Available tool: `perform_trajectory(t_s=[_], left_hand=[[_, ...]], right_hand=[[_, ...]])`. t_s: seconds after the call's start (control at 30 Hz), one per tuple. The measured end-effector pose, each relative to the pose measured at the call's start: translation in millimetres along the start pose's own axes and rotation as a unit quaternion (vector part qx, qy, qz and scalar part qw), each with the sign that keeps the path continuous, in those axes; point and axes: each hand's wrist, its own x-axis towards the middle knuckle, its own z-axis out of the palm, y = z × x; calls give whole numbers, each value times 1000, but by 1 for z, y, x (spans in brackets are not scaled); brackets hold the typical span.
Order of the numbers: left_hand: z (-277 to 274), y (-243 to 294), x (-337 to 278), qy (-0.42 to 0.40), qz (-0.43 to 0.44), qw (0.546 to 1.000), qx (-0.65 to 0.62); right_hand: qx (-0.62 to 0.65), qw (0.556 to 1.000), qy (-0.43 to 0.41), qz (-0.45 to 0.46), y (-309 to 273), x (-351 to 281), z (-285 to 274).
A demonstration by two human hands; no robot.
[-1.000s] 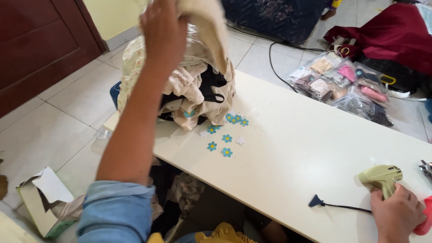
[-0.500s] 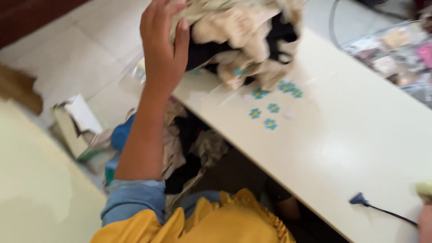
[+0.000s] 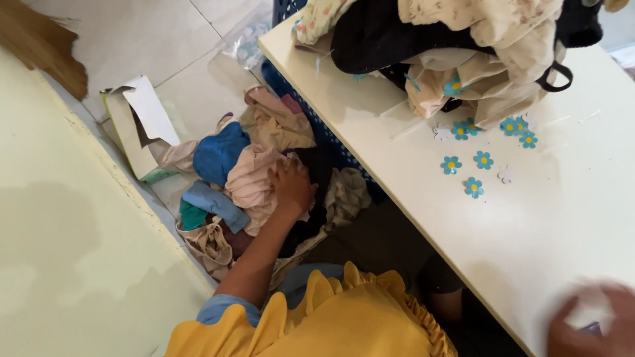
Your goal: The person uses a hot glue gun to attach small flower-shaped decorations to various pieces of clothing, including a black garment and a beige garment. They pick up the flowers from the table, apply glue, and press them onto the fabric.
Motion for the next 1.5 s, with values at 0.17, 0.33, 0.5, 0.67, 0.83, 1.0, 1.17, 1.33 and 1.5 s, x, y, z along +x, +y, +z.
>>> perform_trajectory(t_s=[0.17, 0.33, 0.5, 0.67, 0.83, 1.0, 1.17, 1.33, 1.5], left_hand=[[13, 27, -8, 241, 161, 957, -1], [-28, 60, -22, 290, 305, 904, -73], [10, 63, -2, 212, 316, 925, -1], [-52, 61, -23, 43, 285, 865, -412], [-135, 59, -58, -130, 301, 857, -397], [-171, 78, -92, -240, 491, 739, -394], [-222, 98, -129, -311, 422, 651, -549], [-251, 119, -141, -289, 404, 594, -633], [-272, 165, -166, -273, 423, 565, -654]], right_hand=[[291, 855, 225, -365, -149, 65, -100], [254, 861, 143, -417, -191, 89, -88], [259, 886, 95, -373, -191, 77, -54], [419, 852, 55, -310, -191, 76, -63], [499, 837, -39, -220, -195, 78, -69], [567, 791, -167, -158, -190, 75, -60], [664, 682, -272, -139, -162, 78, -104], [653, 636, -381, -154, -129, 77, -162], [671, 632, -382, -60, -102, 63, -154]])
